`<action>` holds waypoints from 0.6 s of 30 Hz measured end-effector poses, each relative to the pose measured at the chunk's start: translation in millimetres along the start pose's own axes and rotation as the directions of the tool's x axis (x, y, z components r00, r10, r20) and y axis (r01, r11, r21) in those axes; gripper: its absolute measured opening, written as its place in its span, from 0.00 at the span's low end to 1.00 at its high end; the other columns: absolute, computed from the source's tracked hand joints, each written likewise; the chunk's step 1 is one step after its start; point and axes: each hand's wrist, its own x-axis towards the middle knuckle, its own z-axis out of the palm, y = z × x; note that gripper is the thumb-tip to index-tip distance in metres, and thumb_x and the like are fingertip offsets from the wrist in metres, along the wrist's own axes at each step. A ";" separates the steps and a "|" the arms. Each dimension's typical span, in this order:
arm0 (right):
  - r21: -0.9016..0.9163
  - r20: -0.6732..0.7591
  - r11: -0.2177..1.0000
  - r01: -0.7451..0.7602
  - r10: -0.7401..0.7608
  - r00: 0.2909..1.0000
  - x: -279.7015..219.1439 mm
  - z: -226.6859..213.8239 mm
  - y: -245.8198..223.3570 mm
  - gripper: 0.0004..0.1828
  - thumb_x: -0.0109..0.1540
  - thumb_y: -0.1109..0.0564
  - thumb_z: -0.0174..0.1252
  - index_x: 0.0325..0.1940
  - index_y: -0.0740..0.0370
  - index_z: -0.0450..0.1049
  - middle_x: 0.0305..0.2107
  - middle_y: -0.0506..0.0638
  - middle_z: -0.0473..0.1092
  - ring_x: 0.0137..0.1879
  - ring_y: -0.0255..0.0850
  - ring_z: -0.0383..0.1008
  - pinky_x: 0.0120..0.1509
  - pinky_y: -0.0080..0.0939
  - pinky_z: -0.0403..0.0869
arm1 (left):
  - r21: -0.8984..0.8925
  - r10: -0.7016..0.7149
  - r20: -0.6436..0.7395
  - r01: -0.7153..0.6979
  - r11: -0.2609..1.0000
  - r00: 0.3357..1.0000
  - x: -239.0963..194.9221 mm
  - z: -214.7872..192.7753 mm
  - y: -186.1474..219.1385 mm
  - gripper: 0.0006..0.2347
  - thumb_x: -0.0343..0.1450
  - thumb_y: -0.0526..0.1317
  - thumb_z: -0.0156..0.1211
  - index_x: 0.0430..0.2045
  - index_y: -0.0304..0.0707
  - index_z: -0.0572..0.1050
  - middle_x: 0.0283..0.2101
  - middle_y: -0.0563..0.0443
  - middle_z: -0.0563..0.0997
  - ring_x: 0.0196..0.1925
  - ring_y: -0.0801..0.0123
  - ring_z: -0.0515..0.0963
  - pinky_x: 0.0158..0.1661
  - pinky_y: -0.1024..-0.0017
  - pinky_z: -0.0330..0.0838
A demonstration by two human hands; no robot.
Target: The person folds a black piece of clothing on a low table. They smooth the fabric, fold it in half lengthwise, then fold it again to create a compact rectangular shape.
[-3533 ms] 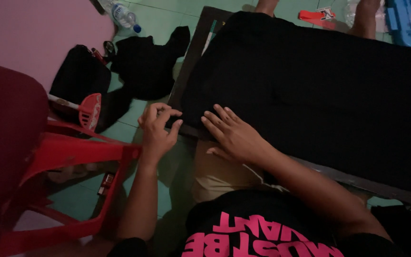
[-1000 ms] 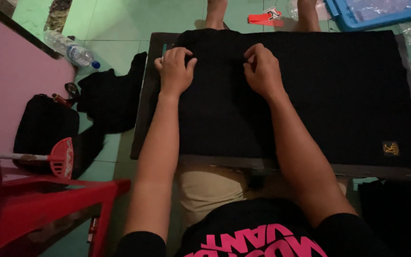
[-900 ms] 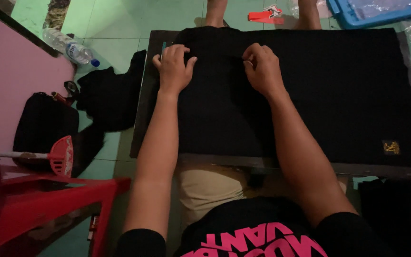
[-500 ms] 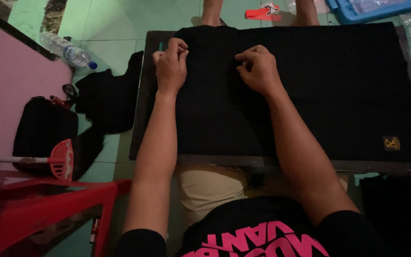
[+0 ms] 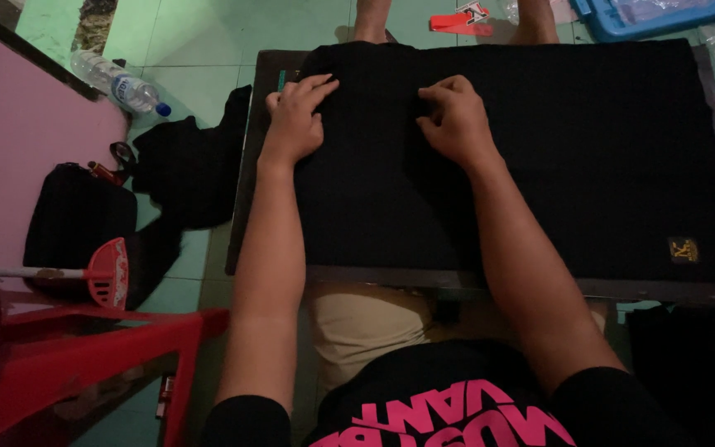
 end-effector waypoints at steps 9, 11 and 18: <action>-0.122 0.024 0.991 0.060 -0.058 0.998 2.9 10.9 12.9 0.29 0.59 0.65 0.68 0.65 0.69 0.73 0.54 0.61 0.63 0.45 0.49 0.73 0.46 0.46 0.78 | 0.161 0.009 0.046 -0.016 0.987 0.999 0.7 0.9 9.8 0.28 0.70 0.23 0.46 0.66 0.46 0.70 0.69 0.52 0.70 0.61 0.53 0.66 0.56 0.56 0.52; -0.124 0.060 0.992 0.019 -0.012 0.998 1.5 3.7 -0.1 0.28 0.60 0.64 0.66 0.65 0.69 0.72 0.55 0.61 0.62 0.48 0.49 0.72 0.49 0.46 0.77 | 0.182 0.002 0.057 -0.012 0.983 0.998 0.1 4.1 7.7 0.29 0.70 0.22 0.46 0.67 0.47 0.68 0.69 0.51 0.69 0.62 0.52 0.65 0.57 0.54 0.52; -0.217 0.228 0.945 -0.246 0.294 0.928 3.8 -10.2 -33.7 0.27 0.68 0.57 0.55 0.72 0.64 0.66 0.63 0.60 0.57 0.62 0.57 0.66 0.62 0.56 0.72 | 0.329 0.002 -0.008 0.001 0.944 1.000 0.7 18.5 -4.4 0.28 0.70 0.24 0.49 0.68 0.49 0.70 0.71 0.44 0.60 0.64 0.46 0.62 0.55 0.47 0.55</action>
